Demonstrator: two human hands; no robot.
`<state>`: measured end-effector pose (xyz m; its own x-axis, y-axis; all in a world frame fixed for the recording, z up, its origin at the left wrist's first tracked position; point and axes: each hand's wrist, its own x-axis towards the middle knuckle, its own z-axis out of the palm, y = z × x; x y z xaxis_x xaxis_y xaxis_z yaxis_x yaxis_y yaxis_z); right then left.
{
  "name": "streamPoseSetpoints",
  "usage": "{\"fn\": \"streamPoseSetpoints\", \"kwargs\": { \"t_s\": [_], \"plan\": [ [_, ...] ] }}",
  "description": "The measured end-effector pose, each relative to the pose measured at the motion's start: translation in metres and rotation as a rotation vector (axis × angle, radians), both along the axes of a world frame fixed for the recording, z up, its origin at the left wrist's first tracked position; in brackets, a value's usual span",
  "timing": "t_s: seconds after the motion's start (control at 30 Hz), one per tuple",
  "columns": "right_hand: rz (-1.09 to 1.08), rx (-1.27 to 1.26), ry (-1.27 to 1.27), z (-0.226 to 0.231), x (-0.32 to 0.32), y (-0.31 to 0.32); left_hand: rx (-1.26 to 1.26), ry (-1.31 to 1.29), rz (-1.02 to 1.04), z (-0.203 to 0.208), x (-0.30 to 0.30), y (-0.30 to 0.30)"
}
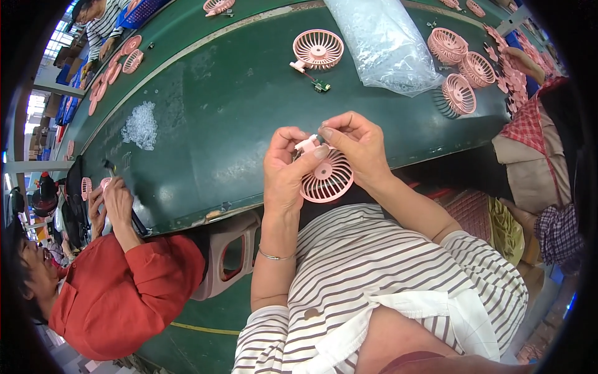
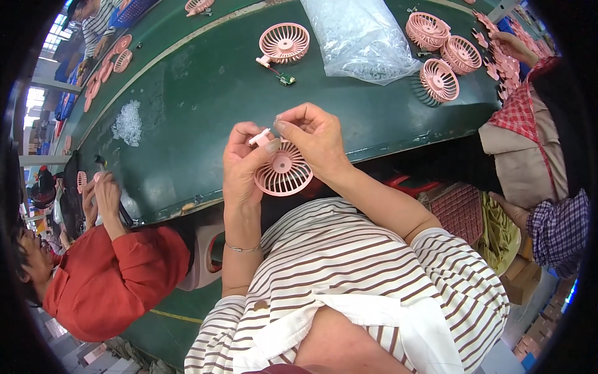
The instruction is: The person assembles fan components by hand, attaching small plastic pieces to pink fan casings and sliding the assembled parts along the assembly table.
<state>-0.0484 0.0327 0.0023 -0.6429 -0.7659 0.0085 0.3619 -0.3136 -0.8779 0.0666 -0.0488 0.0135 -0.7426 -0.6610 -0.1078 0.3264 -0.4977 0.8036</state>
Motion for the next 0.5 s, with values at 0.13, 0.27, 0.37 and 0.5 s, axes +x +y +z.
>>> {"fn": "streamPoseSetpoints", "kwargs": {
  "t_s": [0.13, 0.27, 0.37, 0.5],
  "plan": [
    [-0.010, 0.012, -0.039, 0.0051, 0.0024, 0.0005, -0.010, -0.071, 0.028, 0.0061, -0.0014, 0.0038],
    [-0.031, 0.024, 0.007, -0.0012, 0.0001, -0.0010, 0.001, -0.076, 0.030, 0.0065, -0.0015, 0.0041],
    [-0.035, 0.032, 0.010, -0.0007, 0.0002, -0.0005, -0.010, -0.071, 0.042, 0.0044, -0.0019, 0.0036],
    [-0.032, 0.001, -0.012, 0.0000, 0.0022, 0.0001, 0.001, -0.075, 0.021, 0.0021, -0.0013, 0.0024]
  ]
}}
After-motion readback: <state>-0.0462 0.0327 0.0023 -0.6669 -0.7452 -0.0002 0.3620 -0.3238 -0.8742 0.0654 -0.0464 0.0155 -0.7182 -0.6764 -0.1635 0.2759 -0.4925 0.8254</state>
